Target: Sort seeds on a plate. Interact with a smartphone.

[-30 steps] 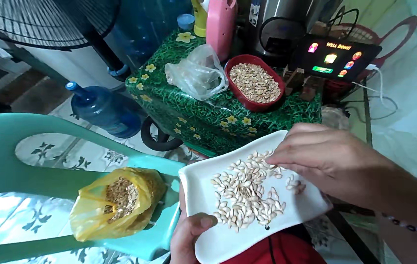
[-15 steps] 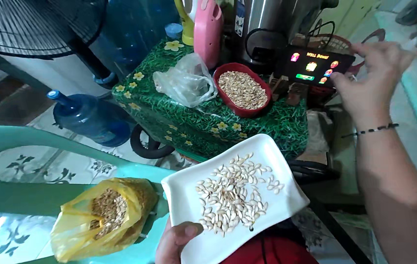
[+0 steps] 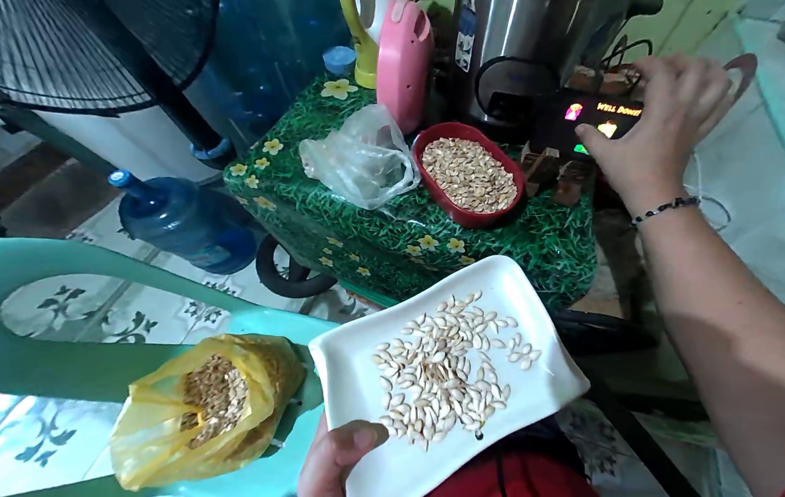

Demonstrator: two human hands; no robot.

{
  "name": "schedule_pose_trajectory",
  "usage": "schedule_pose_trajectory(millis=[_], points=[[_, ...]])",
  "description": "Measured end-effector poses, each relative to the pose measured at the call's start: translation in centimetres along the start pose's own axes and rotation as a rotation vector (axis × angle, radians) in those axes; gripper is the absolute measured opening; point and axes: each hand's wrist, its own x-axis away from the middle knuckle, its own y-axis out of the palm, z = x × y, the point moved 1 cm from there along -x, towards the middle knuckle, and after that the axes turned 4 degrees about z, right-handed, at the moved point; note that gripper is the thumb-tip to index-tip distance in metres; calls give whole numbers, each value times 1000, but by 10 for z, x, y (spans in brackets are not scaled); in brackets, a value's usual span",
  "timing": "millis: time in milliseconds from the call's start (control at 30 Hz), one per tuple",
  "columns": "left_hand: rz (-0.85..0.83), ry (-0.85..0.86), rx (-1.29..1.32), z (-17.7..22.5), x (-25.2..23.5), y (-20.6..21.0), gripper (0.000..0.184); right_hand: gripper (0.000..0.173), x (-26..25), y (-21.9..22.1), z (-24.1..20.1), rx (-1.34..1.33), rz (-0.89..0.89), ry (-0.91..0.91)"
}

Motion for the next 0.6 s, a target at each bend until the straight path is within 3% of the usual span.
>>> schedule_pose_trajectory(millis=[167,367,500,600], points=[[-4,-15,28,-1,-2,1,32,84,5,-9,0,-75,18,-12],[0,-19,14,-3,-4,4,43,74,34,-44,-25,-270,7,-183],[1,-30,19,-5,-5,6,48,57,68,-75,-61,-486,-209,-335],[7,-31,17,-6,-4,7,49,42,99,-91,-90,-633,-439,-586]])
